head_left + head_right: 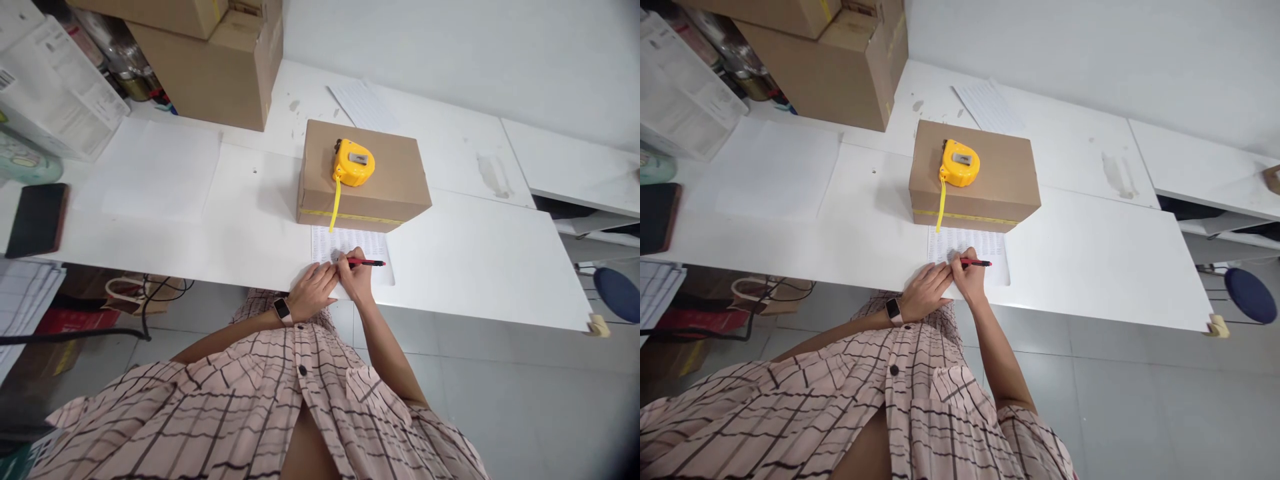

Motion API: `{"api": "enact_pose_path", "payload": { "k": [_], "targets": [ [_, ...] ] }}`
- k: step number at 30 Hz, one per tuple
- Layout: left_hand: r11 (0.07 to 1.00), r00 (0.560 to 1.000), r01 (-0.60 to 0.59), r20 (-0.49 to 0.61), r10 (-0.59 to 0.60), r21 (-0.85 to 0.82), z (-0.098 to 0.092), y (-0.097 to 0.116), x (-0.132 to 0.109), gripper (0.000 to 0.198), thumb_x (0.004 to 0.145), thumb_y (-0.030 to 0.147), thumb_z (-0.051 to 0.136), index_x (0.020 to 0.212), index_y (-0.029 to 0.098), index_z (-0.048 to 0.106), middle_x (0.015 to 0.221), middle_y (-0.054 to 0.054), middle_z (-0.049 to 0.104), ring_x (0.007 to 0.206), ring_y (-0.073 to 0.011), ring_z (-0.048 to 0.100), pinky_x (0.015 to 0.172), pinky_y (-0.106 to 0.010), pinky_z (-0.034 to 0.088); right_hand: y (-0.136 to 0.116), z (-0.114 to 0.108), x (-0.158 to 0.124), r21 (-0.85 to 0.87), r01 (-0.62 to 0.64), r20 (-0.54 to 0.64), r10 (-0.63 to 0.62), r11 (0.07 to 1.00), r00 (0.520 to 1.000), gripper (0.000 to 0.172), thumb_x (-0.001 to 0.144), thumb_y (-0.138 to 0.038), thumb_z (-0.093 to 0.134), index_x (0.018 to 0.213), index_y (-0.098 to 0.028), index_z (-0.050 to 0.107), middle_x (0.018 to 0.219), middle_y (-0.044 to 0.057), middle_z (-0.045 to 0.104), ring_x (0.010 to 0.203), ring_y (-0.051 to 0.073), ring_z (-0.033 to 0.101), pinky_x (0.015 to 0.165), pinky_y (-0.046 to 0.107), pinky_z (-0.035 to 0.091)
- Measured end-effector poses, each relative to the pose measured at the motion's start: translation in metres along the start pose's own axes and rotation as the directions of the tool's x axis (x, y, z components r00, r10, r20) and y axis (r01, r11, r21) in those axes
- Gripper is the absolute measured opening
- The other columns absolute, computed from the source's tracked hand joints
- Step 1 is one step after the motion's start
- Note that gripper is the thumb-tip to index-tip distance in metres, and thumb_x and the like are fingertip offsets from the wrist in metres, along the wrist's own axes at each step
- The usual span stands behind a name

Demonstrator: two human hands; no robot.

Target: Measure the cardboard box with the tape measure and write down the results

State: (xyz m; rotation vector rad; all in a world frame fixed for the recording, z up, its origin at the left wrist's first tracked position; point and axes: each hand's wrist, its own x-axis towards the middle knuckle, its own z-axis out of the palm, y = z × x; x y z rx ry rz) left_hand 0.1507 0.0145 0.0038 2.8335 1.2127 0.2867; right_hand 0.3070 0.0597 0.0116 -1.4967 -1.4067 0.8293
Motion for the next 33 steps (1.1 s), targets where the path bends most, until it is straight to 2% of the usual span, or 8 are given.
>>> {"api": "enact_pose_path", "payload": {
  "k": [13, 22, 33],
  "targets": [
    [1.0, 1.0, -0.011, -0.015, 0.012, 0.024, -0.0007, -0.0002, 0.0001, 0.065, 0.098, 0.048, 0.057, 0.147, 0.005, 0.048, 0.151, -0.018, 0.053, 0.141, -0.0317, 0.048, 0.12, -0.048, 0.035, -0.0007, -0.0002, -0.0002, 0.028, -0.02, -0.04, 0.021, 0.999, 0.999, 0.024, 0.087, -0.03, 0.059, 0.07, -0.025, 0.043, 0.063, -0.006, 0.043, 0.061, 0.013, 0.042, 0.061, 0.03, 0.036],
    [1.0, 1.0, -0.007, -0.027, 0.008, 0.027, 0.0003, 0.0004, 0.0, 0.065, 0.099, 0.049, 0.056, 0.146, 0.005, 0.049, 0.15, -0.018, 0.054, 0.141, -0.0316, 0.048, 0.12, -0.048, 0.034, -0.0026, -0.0005, -0.0009, 0.018, -0.015, -0.037, 0.016, 1.0, 0.999, 0.025, 0.09, -0.032, 0.058, 0.072, -0.024, 0.043, 0.065, -0.006, 0.043, 0.061, 0.013, 0.043, 0.062, 0.03, 0.037],
    [1.0, 0.999, -0.006, -0.034, 0.007, 0.024, 0.0013, -0.0006, 0.0, 0.066, 0.098, 0.049, 0.057, 0.147, 0.005, 0.048, 0.151, -0.018, 0.053, 0.141, -0.0313, 0.049, 0.12, -0.048, 0.035, -0.0021, -0.0011, -0.0001, 0.0, -0.016, -0.024, 0.016, 1.0, 1.0, 0.021, 0.087, -0.028, 0.056, 0.072, -0.024, 0.043, 0.064, -0.007, 0.043, 0.061, 0.012, 0.044, 0.061, 0.028, 0.036]
  ]
}}
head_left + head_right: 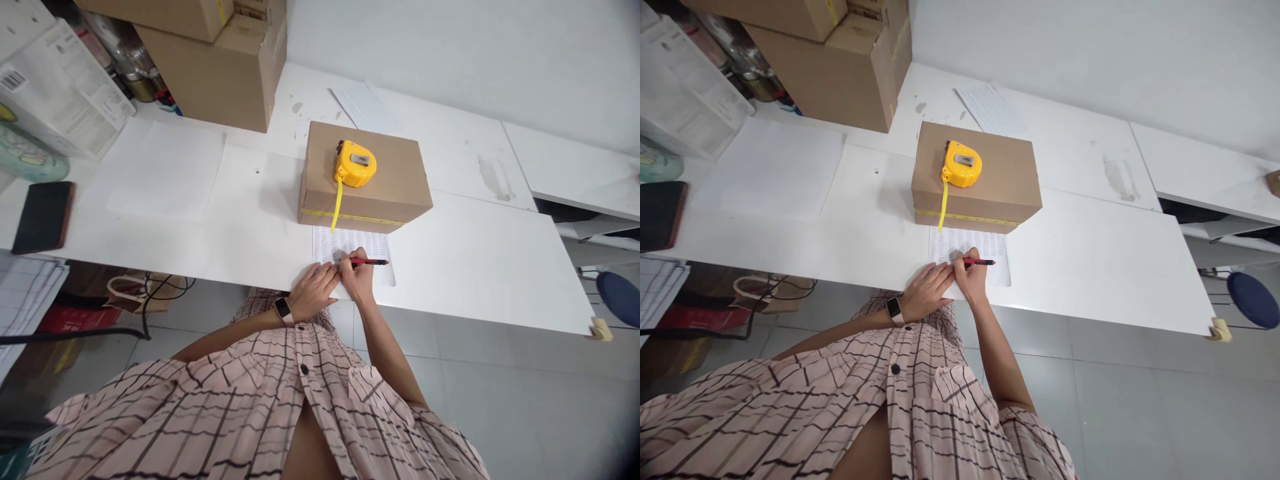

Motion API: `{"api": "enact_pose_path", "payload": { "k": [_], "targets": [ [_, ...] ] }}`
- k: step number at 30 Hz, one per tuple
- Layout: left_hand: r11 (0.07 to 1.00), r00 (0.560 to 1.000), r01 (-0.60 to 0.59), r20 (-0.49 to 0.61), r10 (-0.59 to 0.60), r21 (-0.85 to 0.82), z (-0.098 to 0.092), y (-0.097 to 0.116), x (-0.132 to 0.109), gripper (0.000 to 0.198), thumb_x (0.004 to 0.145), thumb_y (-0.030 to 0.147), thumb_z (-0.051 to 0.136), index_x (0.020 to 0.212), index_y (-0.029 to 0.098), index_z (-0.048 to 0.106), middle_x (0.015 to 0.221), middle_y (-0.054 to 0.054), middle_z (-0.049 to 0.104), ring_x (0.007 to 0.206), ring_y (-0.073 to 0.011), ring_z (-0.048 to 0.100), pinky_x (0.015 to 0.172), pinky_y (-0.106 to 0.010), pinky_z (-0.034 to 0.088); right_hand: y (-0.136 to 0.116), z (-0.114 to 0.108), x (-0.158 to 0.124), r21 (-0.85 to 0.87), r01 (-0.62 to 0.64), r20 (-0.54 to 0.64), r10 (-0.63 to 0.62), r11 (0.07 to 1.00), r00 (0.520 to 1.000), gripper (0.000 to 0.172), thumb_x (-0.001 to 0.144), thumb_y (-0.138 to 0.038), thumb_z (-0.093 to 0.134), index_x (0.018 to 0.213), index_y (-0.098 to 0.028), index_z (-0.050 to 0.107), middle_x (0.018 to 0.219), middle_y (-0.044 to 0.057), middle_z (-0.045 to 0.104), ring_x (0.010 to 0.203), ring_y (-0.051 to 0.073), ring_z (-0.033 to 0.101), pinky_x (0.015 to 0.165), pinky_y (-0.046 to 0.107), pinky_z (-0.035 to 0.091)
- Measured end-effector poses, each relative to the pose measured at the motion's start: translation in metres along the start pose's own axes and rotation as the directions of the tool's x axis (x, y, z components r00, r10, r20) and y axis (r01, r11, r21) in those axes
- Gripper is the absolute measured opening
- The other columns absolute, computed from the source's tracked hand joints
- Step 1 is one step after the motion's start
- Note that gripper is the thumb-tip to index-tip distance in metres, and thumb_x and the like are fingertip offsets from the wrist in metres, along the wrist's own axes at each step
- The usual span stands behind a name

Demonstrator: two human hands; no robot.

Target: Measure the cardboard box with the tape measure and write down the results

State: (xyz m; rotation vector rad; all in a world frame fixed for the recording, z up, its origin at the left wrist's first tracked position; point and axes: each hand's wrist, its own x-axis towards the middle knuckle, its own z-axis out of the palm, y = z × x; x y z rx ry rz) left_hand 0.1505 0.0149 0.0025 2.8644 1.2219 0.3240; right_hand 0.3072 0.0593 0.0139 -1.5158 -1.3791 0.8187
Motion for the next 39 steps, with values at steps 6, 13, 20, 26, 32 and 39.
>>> {"api": "enact_pose_path", "payload": {
  "k": [6, 13, 20, 26, 32, 39],
  "targets": [
    [1.0, 1.0, 0.002, 0.006, -0.002, -0.014, 0.0, 0.0003, -0.0001, 0.064, 0.099, 0.049, 0.055, 0.146, 0.006, 0.049, 0.151, -0.017, 0.053, 0.142, -0.0314, 0.048, 0.121, -0.047, 0.033, 0.0016, 0.0006, 0.0003, 0.016, -0.006, -0.026, 0.006, 1.0, 1.0, 0.022, 0.087, -0.029, 0.056, 0.071, -0.024, 0.042, 0.064, -0.007, 0.043, 0.061, 0.012, 0.044, 0.062, 0.028, 0.037],
    [1.0, 1.0, 0.004, 0.02, -0.003, -0.017, -0.0005, 0.0001, 0.0003, 0.064, 0.1, 0.049, 0.054, 0.146, 0.006, 0.049, 0.151, -0.018, 0.053, 0.142, -0.0313, 0.047, 0.121, -0.047, 0.032, -0.001, 0.0003, -0.0001, 0.01, -0.01, -0.01, 0.01, 1.0, 1.0, 0.022, 0.087, -0.028, 0.057, 0.071, -0.024, 0.042, 0.063, -0.007, 0.043, 0.06, 0.012, 0.043, 0.061, 0.028, 0.037],
    [1.0, 0.999, 0.013, 0.041, -0.012, -0.024, -0.0024, 0.0007, 0.0007, 0.065, 0.098, 0.047, 0.058, 0.147, 0.006, 0.047, 0.152, -0.017, 0.052, 0.143, -0.0313, 0.046, 0.121, -0.048, 0.032, 0.0012, 0.0003, 0.0001, 0.021, -0.012, -0.018, 0.013, 1.0, 1.0, 0.022, 0.087, -0.028, 0.057, 0.071, -0.024, 0.042, 0.063, -0.007, 0.043, 0.06, 0.013, 0.043, 0.06, 0.028, 0.036],
    [1.0, 0.999, 0.015, 0.037, -0.014, -0.018, -0.0032, 0.0012, 0.001, 0.067, 0.096, 0.046, 0.061, 0.147, 0.005, 0.048, 0.152, -0.017, 0.052, 0.143, -0.0309, 0.046, 0.121, -0.048, 0.032, 0.0024, 0.0002, 0.0006, 0.027, 0.0, -0.041, 0.001, 1.0, 0.999, 0.023, 0.088, -0.03, 0.056, 0.071, -0.024, 0.042, 0.064, -0.007, 0.042, 0.062, 0.013, 0.043, 0.063, 0.028, 0.036],
    [1.0, 0.999, 0.013, 0.031, -0.012, -0.013, -0.0021, 0.001, 0.0004, 0.067, 0.097, 0.046, 0.061, 0.147, 0.005, 0.047, 0.153, -0.016, 0.052, 0.143, -0.0309, 0.046, 0.122, -0.047, 0.032, 0.0007, 0.0006, 0.0011, -0.009, -0.001, -0.034, 0.0, 1.0, 0.999, 0.023, 0.089, -0.03, 0.056, 0.071, -0.025, 0.041, 0.063, -0.007, 0.042, 0.062, 0.013, 0.043, 0.063, 0.028, 0.037],
    [1.0, 0.998, 0.018, 0.053, -0.016, -0.025, -0.0025, 0.0006, 0.0007, 0.066, 0.097, 0.046, 0.061, 0.148, 0.006, 0.047, 0.153, -0.017, 0.051, 0.145, -0.0301, 0.044, 0.122, -0.047, 0.032, -0.0021, 0.0001, 0.0006, -0.017, -0.002, -0.03, 0.001, 1.0, 1.0, 0.023, 0.089, -0.031, 0.055, 0.072, -0.025, 0.042, 0.064, -0.006, 0.044, 0.062, 0.013, 0.045, 0.063, 0.028, 0.038]
  ]
}}
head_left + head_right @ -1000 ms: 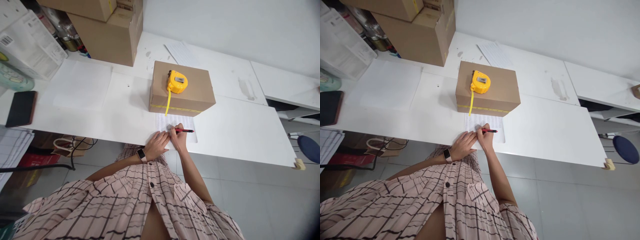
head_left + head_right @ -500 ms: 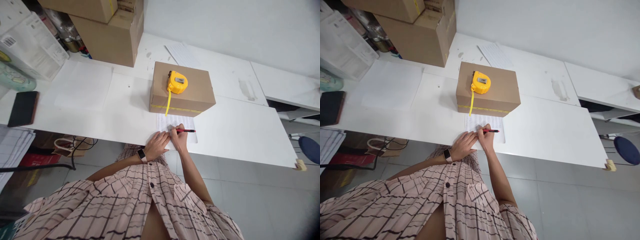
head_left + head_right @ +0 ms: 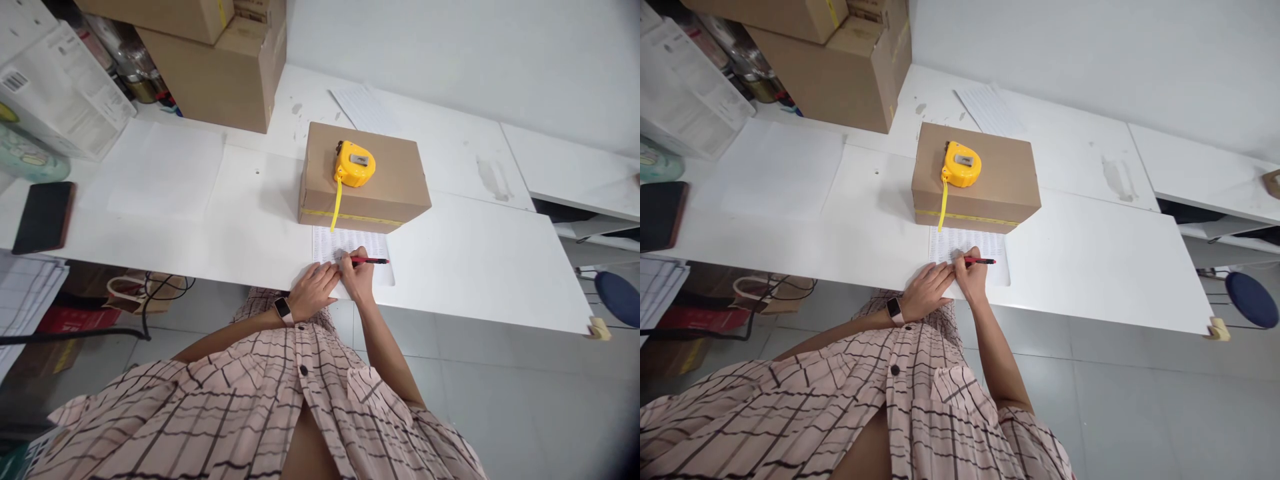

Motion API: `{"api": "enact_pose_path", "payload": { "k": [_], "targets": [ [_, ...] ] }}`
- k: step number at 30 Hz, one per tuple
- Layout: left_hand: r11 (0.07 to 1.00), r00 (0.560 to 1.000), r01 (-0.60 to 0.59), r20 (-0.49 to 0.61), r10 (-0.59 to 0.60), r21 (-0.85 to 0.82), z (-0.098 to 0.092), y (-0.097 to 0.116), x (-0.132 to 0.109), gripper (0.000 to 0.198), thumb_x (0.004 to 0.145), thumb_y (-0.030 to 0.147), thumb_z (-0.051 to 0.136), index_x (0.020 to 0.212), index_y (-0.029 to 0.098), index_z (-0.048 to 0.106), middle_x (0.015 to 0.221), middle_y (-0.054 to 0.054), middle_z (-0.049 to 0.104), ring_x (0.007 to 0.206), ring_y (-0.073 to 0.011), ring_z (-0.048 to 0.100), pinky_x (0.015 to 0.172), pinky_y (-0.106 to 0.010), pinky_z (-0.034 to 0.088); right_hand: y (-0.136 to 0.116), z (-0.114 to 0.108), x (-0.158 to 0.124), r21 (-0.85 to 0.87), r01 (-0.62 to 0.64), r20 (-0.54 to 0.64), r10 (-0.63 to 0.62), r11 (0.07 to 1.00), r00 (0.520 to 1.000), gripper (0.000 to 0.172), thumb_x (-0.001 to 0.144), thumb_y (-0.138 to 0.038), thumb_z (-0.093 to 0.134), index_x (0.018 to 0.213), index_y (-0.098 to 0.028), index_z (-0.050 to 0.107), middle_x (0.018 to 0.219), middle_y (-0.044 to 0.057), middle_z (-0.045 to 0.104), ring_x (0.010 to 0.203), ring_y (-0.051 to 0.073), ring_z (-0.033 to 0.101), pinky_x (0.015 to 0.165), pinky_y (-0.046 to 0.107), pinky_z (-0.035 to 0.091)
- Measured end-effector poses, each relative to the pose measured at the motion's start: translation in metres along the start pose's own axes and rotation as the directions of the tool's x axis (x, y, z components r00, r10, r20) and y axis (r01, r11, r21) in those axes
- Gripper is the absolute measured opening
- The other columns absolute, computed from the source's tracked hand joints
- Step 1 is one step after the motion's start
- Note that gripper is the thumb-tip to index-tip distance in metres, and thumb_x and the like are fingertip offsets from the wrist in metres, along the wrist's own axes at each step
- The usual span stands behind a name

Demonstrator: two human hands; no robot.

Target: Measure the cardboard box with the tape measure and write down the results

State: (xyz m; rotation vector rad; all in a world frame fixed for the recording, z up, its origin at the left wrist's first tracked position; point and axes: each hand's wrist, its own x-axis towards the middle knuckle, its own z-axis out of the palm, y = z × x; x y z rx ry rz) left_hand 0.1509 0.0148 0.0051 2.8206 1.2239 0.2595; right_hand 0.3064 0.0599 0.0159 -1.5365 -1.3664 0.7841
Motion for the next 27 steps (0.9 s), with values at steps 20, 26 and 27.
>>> {"api": "enact_pose_path", "payload": {
  "k": [20, 26, 27],
  "targets": [
    [1.0, 1.0, 0.001, 0.005, -0.001, -0.011, -0.004, 0.001, 0.001, 0.063, 0.098, 0.047, 0.058, 0.147, 0.008, 0.047, 0.154, -0.016, 0.05, 0.144, -0.0307, 0.045, 0.121, -0.047, 0.032, 0.003, 0.0, -0.002, 0.013, -0.011, -0.103, 0.012, 1.0, 0.995, 0.026, 0.091, -0.034, 0.056, 0.072, -0.024, 0.041, 0.064, -0.006, 0.044, 0.064, 0.013, 0.045, 0.065, 0.027, 0.038],
    [1.0, 1.0, 0.001, -0.019, -0.001, -0.012, -0.005, -0.003, -0.003, 0.06, 0.098, 0.046, 0.058, 0.144, 0.008, 0.05, 0.152, -0.017, 0.053, 0.142, -0.0298, 0.047, 0.121, -0.047, 0.032, 0.008, -0.021, -0.008, -0.197, 0.031, -0.207, -0.072, 0.98, 0.976, 0.02, 0.099, -0.04, 0.046, 0.103, -0.022, 0.054, 0.097, 0.004, 0.064, 0.084, 0.018, 0.059, 0.074, 0.031, 0.042],
    [1.0, 1.0, -0.005, -0.025, 0.005, -0.019, -0.005, -0.005, -0.005, 0.059, 0.098, 0.046, 0.058, 0.143, 0.008, 0.051, 0.151, -0.017, 0.053, 0.142, -0.0298, 0.047, 0.121, -0.047, 0.032, 0.01, -0.027, -0.008, -0.312, 0.036, -0.197, -0.102, 0.949, 0.975, 0.02, 0.1, -0.037, 0.043, 0.109, -0.022, 0.055, 0.102, 0.006, 0.065, 0.09, 0.021, 0.06, 0.075, 0.032, 0.041]
  ]
}}
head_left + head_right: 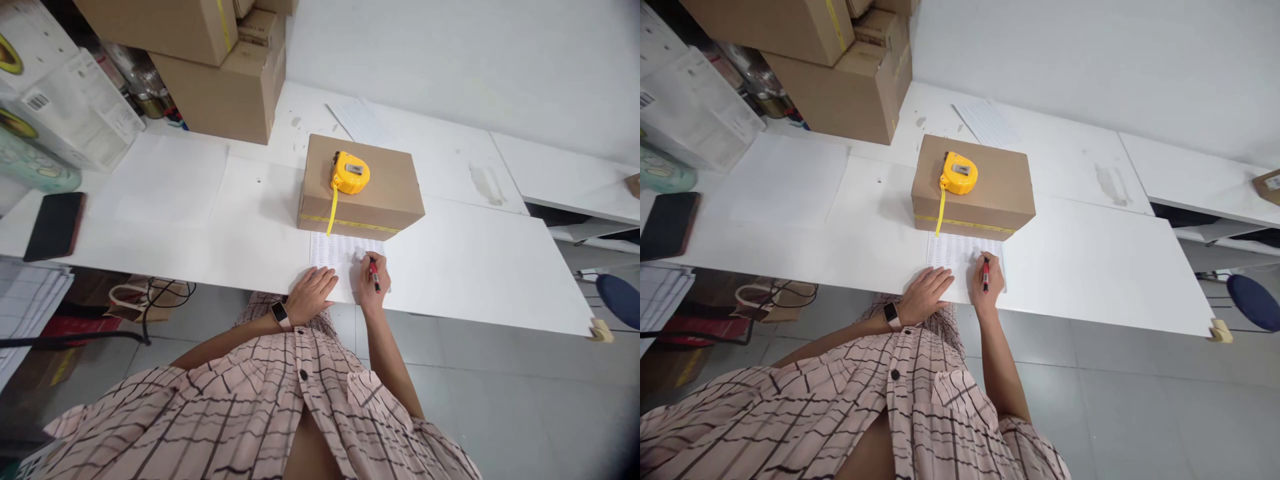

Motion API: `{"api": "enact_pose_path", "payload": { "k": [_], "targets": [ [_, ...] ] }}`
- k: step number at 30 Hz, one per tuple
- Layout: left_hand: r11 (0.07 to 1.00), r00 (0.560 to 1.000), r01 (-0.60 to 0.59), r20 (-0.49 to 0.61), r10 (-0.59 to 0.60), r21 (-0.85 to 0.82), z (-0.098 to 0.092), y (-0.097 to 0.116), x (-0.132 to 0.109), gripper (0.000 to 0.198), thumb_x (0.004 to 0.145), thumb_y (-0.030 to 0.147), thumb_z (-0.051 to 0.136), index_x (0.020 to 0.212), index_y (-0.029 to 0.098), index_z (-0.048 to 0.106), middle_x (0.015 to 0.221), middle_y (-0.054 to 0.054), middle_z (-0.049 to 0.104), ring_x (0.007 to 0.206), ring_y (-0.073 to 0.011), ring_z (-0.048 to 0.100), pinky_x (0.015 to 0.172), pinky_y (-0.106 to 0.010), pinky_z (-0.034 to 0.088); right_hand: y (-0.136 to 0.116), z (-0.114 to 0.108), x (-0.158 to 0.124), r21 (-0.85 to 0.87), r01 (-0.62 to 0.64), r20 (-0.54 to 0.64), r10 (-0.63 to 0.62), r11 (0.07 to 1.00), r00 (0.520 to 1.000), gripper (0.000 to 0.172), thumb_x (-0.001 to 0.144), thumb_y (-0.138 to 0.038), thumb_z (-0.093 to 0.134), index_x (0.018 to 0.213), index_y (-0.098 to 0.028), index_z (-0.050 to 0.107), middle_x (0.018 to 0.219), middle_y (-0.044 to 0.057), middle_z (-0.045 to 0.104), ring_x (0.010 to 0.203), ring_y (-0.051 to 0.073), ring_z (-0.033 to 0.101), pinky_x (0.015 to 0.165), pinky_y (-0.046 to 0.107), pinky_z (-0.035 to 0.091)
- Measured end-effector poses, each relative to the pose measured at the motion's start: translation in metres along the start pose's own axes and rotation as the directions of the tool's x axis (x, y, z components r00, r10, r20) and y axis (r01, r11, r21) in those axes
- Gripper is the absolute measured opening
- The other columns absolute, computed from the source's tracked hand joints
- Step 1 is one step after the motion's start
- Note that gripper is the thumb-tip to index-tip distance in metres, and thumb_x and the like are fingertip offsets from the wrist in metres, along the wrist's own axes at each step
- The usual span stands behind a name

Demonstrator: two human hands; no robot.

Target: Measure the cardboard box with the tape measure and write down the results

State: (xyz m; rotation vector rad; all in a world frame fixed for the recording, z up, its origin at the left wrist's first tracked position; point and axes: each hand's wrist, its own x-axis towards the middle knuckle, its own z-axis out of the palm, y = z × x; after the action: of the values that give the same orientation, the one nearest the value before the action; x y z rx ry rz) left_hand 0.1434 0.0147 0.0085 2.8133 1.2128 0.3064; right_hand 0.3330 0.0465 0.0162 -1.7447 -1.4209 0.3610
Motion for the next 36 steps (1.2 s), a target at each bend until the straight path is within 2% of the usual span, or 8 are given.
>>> {"api": "enact_pose_path", "payload": {
  "k": [4, 9, 13, 16, 23, 30, 32, 36],
  "targets": [
    [0.998, 0.999, -0.002, -0.032, 0.0, -0.057, 0.003, -0.004, -0.006, 0.057, 0.098, 0.046, 0.057, 0.142, 0.009, 0.052, 0.15, -0.018, 0.055, 0.141, -0.0306, 0.048, 0.12, -0.048, 0.033, 0.014, -0.013, 0.007, -0.473, 0.067, 0.086, -0.03, 0.879, 0.996, 0.027, 0.094, -0.018, 0.043, 0.114, -0.02, 0.06, 0.103, 0.012, 0.065, 0.099, 0.027, 0.056, 0.072, 0.034, 0.034],
    [0.968, 0.977, 0.036, -0.193, -0.086, -0.248, -0.013, -0.002, -0.006, 0.04, 0.097, 0.044, 0.057, 0.124, 0.015, 0.063, 0.137, -0.015, 0.064, 0.132, -0.0281, 0.056, 0.113, -0.047, 0.043, 0.016, -0.009, 0.012, -0.63, 0.082, 0.102, -0.022, 0.772, 0.995, 0.036, 0.091, -0.012, 0.044, 0.123, -0.016, 0.061, 0.097, 0.013, 0.067, 0.09, 0.026, 0.055, 0.074, 0.036, 0.032],
    [0.927, 0.844, 0.075, -0.471, -0.255, -0.367, -0.065, -0.017, 0.023, 0.021, 0.101, 0.038, 0.051, 0.1, 0.02, 0.063, 0.11, -0.01, 0.072, 0.111, -0.0229, 0.065, 0.099, -0.04, 0.052, 0.018, -0.007, 0.011, -0.623, 0.079, 0.09, -0.028, 0.779, 0.996, 0.042, 0.091, -0.01, 0.043, 0.13, -0.013, 0.058, 0.093, 0.012, 0.067, 0.086, 0.025, 0.057, 0.074, 0.036, 0.031],
    [0.928, 0.728, 0.163, -0.594, -0.342, -0.334, -0.109, -0.039, 0.068, 0.022, 0.1, 0.038, 0.05, 0.108, 0.02, 0.059, 0.115, -0.011, 0.069, 0.114, -0.0249, 0.062, 0.103, -0.043, 0.047, 0.022, -0.007, 0.009, -0.603, 0.071, 0.073, -0.033, 0.795, 0.997, 0.04, 0.093, -0.013, 0.043, 0.13, -0.013, 0.058, 0.093, 0.012, 0.068, 0.086, 0.025, 0.058, 0.075, 0.036, 0.031],
    [0.853, 0.763, 0.478, -0.381, -0.522, -0.212, -0.136, -0.071, 0.156, 0.081, 0.083, 0.049, 0.073, 0.147, 0.013, 0.039, 0.129, -0.018, 0.065, 0.12, -0.0357, 0.058, 0.102, -0.045, 0.044, 0.025, -0.005, 0.008, -0.583, 0.05, 0.052, -0.024, 0.811, 0.998, 0.035, 0.095, -0.017, 0.043, 0.124, -0.013, 0.061, 0.094, 0.013, 0.07, 0.085, 0.025, 0.06, 0.075, 0.035, 0.032],
    [0.846, 0.785, 0.396, -0.347, -0.514, -0.358, -0.141, -0.081, 0.158, 0.067, 0.079, 0.037, 0.075, 0.137, 0.014, 0.048, 0.12, -0.016, 0.068, 0.116, -0.0336, 0.061, 0.099, -0.045, 0.047, 0.025, -0.005, 0.005, -0.448, 0.046, -0.036, -0.07, 0.893, 0.997, 0.037, 0.095, -0.019, 0.039, 0.123, -0.013, 0.062, 0.094, 0.012, 0.07, 0.085, 0.024, 0.06, 0.077, 0.036, 0.038],
    [0.727, 0.824, 0.245, -0.258, -0.505, -0.642, -0.149, -0.079, 0.147, 0.072, 0.079, 0.042, 0.075, 0.138, 0.015, 0.045, 0.12, -0.016, 0.069, 0.11, -0.0311, 0.066, 0.095, -0.045, 0.051, 0.015, -0.01, 0.004, -0.317, 0.053, -0.148, -0.105, 0.947, 0.983, 0.036, 0.096, -0.023, 0.037, 0.117, -0.015, 0.065, 0.09, 0.012, 0.069, 0.085, 0.024, 0.06, 0.08, 0.038, 0.041],
    [0.111, 0.984, 0.002, -0.018, -0.178, -0.994, -0.161, -0.073, 0.123, 0.064, 0.089, 0.06, 0.053, 0.133, 0.013, 0.051, 0.118, -0.019, 0.071, 0.1, -0.0295, 0.072, 0.088, -0.045, 0.056, -0.03, -0.031, 0.018, 0.248, 0.055, -0.21, -0.002, 0.967, 0.978, 0.036, 0.098, -0.042, 0.044, 0.111, -0.019, 0.068, 0.095, 0.011, 0.07, 0.086, 0.023, 0.062, 0.08, 0.039, 0.05]
  ]
}}
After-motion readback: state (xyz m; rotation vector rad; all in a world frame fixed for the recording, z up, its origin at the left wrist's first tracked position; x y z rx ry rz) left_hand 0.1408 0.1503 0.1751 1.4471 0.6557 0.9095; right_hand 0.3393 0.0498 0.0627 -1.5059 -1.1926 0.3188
